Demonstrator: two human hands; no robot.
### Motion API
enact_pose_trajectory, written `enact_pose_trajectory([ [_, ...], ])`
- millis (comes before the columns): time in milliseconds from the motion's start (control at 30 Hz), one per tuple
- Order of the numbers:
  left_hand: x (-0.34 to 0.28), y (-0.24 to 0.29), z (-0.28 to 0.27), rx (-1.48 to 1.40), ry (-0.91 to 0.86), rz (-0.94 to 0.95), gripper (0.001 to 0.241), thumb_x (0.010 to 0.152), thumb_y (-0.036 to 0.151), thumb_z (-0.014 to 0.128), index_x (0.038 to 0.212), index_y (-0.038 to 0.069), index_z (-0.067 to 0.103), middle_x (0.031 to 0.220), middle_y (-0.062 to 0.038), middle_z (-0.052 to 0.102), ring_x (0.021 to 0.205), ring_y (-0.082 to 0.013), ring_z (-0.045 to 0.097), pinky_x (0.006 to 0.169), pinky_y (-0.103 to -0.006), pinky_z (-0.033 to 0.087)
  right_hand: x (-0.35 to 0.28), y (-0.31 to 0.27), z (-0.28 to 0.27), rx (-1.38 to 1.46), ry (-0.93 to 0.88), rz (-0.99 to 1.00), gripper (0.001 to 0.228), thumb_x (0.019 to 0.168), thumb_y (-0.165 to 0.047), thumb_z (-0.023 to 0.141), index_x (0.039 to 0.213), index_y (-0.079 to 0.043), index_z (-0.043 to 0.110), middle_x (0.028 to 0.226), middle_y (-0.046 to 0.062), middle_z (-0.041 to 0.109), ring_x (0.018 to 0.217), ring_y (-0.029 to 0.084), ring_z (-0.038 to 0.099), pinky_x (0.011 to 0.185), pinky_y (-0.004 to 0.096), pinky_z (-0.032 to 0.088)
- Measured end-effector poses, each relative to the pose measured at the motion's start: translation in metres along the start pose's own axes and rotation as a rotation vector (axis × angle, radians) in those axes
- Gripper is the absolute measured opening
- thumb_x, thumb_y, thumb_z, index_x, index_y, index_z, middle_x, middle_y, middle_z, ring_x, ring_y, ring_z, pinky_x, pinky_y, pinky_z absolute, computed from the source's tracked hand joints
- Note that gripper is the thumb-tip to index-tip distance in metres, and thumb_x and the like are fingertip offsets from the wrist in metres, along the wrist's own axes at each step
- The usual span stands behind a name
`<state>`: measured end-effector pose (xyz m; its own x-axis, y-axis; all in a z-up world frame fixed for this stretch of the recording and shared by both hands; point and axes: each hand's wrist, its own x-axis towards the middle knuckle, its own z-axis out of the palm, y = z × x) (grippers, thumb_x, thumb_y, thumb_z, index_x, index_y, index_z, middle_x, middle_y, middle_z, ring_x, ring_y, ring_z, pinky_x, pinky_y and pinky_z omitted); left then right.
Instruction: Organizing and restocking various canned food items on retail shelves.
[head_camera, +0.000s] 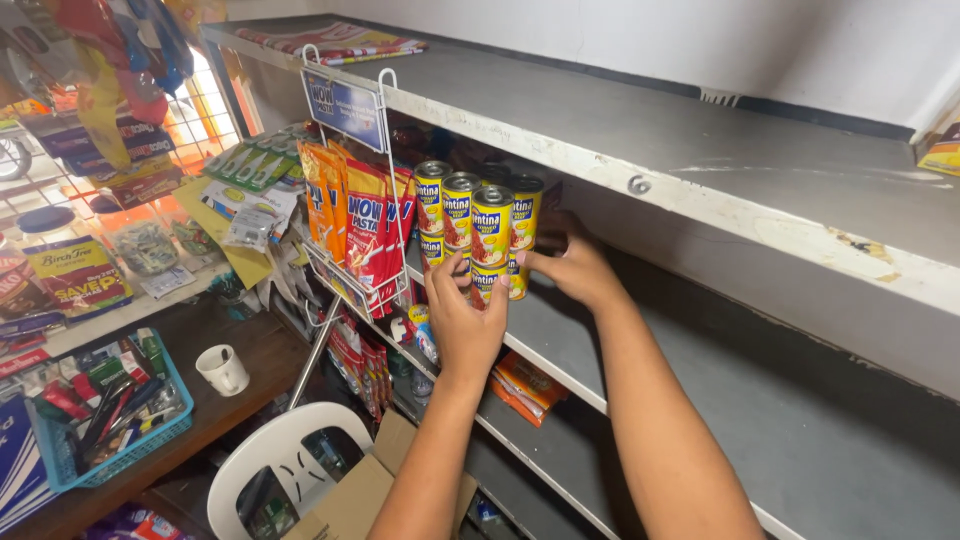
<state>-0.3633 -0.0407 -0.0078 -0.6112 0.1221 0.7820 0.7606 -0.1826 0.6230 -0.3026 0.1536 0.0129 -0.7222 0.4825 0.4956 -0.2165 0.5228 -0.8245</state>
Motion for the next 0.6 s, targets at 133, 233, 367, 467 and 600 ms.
enact_pose_trajectory([
  [133, -0.006, 0.015, -0.007, -0.023, 0.02, 0.027, 0.058, 0.083, 0.014, 0.083, 0.128, -0.003, 0.051, 0.119, -0.017, 0.053, 0.097, -0.0241, 0.06, 0.087, -0.0371, 0.052, -0.03, -0.046, -0.004, -0.173, 0.121, -0.066, 0.07, 0.079, -0.026, 0.086, 0.136, -0.001, 0.054, 0.129, 0.015, 0.067, 0.123, 0.026, 0.064, 0.105, 0.037, 0.049],
  [233, -0.015, 0.028, -0.006, -0.202, 0.005, -0.037, 0.047, 0.088, 0.01, 0.077, 0.127, 0.0, 0.054, 0.119, -0.013, 0.053, 0.093, -0.0201, 0.058, 0.082, -0.0317, 0.054, -0.064, -0.082, -0.002, -0.478, 0.295, -0.121, 0.064, 0.081, -0.027, 0.087, 0.129, 0.004, 0.06, 0.128, 0.019, 0.065, 0.119, 0.03, 0.063, 0.101, 0.039, 0.049],
  [367, -0.022, 0.056, 0.005, -0.386, -0.121, -0.068, 0.039, 0.09, 0.007, 0.075, 0.125, 0.001, 0.059, 0.113, -0.009, 0.058, 0.089, -0.0142, 0.06, 0.08, -0.0285, 0.052, -0.109, -0.131, 0.001, -0.511, 0.34, -0.21, 0.052, 0.081, -0.021, 0.082, 0.123, 0.002, 0.064, 0.118, 0.017, 0.071, 0.106, 0.027, 0.071, 0.092, 0.036, 0.056],
  [467, -0.034, 0.069, 0.018, -0.576, -0.25, -0.162, 0.035, 0.094, 0.009, 0.071, 0.126, 0.002, 0.059, 0.115, -0.009, 0.061, 0.091, -0.0121, 0.061, 0.082, -0.0267, 0.053, -0.143, -0.16, -0.005, -0.545, 0.37, -0.248, 0.045, 0.082, -0.014, 0.079, 0.122, 0.0, 0.065, 0.116, 0.016, 0.071, 0.103, 0.027, 0.072, 0.09, 0.036, 0.058],
  [600, -0.058, 0.09, 0.038, -0.748, -0.403, -0.219, 0.033, 0.098, 0.011, 0.065, 0.129, 0.001, 0.058, 0.118, -0.01, 0.063, 0.096, -0.012, 0.059, 0.087, -0.0265, 0.052, -0.188, -0.19, -0.02, -0.625, 0.446, -0.202, 0.043, 0.081, -0.01, 0.079, 0.121, 0.0, 0.066, 0.112, 0.017, 0.071, 0.102, 0.028, 0.072, 0.089, 0.036, 0.057],
])
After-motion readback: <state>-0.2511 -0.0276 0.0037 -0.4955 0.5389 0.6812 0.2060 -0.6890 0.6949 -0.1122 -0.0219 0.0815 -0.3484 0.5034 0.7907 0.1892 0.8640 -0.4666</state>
